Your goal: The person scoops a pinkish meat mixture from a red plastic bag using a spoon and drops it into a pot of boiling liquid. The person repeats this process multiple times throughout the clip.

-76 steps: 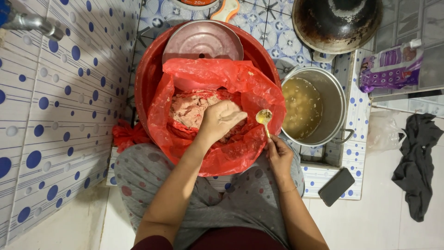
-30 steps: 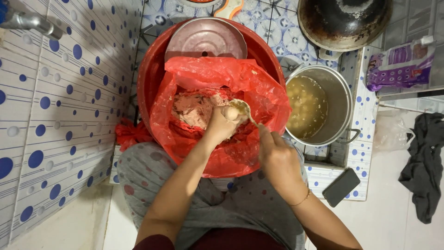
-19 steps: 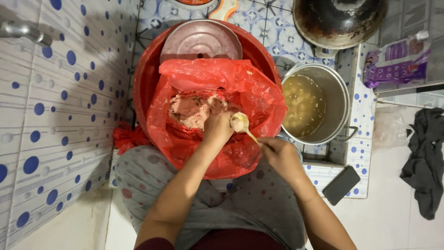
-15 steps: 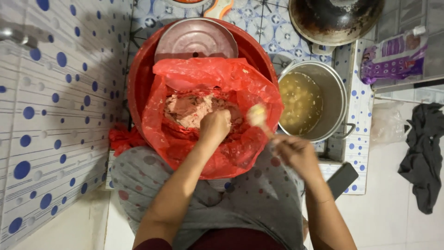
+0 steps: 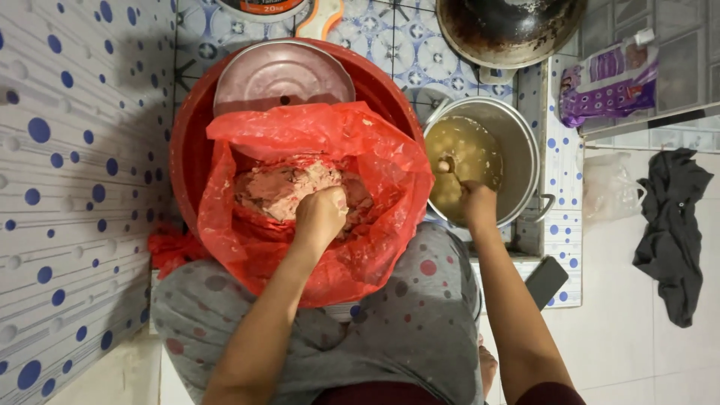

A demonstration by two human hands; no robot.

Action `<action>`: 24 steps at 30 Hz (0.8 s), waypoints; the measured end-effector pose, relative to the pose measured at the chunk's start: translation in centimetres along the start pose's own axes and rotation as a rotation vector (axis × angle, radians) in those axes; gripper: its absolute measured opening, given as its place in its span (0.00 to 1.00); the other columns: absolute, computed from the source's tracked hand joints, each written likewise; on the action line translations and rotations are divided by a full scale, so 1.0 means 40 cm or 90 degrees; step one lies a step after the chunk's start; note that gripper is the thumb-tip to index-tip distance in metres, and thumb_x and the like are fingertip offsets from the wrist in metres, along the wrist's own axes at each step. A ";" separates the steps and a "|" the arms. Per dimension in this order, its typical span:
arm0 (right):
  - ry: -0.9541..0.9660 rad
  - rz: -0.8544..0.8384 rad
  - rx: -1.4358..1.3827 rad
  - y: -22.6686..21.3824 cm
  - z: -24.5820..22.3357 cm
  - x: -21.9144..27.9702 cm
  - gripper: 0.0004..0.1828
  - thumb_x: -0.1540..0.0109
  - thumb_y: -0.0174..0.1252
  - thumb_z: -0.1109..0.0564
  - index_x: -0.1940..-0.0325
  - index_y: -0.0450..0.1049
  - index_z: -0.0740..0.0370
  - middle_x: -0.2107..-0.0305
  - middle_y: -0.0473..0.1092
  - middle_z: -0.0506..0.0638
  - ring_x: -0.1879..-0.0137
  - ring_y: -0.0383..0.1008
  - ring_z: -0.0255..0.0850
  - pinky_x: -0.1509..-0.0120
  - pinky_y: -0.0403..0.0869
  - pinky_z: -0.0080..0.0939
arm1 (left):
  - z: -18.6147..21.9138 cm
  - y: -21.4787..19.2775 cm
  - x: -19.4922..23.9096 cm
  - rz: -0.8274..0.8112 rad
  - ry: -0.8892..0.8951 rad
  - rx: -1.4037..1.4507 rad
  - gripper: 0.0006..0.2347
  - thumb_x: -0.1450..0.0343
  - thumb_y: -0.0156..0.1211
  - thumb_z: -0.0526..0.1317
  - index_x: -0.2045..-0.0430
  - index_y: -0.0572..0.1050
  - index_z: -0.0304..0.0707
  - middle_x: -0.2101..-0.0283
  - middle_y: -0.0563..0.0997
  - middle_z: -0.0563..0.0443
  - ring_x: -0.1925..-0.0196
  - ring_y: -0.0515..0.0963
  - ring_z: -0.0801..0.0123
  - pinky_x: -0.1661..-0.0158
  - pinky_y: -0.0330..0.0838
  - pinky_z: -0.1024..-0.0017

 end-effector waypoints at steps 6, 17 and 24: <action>0.072 -0.067 0.042 -0.046 -0.068 0.012 0.13 0.33 0.55 0.56 0.49 0.84 0.50 0.67 0.80 0.61 0.56 0.81 0.62 0.53 0.80 0.58 | -0.004 0.006 0.003 0.012 -0.006 0.006 0.03 0.35 0.60 0.40 0.74 0.79 0.48 0.76 0.81 0.45 0.64 0.84 0.43 0.61 0.80 0.51; 0.020 -0.040 0.044 -0.072 -0.046 0.011 0.14 0.34 0.55 0.61 0.50 0.84 0.52 0.69 0.80 0.62 0.59 0.82 0.59 0.56 0.81 0.55 | -0.099 0.052 -0.003 0.099 0.050 0.224 0.08 0.37 0.68 0.44 0.81 0.75 0.44 0.80 0.76 0.41 0.71 0.81 0.46 0.70 0.74 0.57; 0.068 0.089 -0.223 -0.267 -0.168 0.123 0.11 0.33 0.57 0.59 0.51 0.83 0.59 0.68 0.79 0.62 0.57 0.79 0.63 0.52 0.76 0.61 | 0.063 -0.134 0.124 0.129 -0.021 0.760 0.17 0.38 0.61 0.22 0.90 0.60 0.42 0.86 0.60 0.61 0.81 0.69 0.75 0.76 0.72 0.79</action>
Point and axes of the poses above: each hand's wrist, its own x-axis away from the middle knuckle, its own y-axis out of the palm, z = x × y, the point moved 1 cm from there along -x, towards the middle knuckle
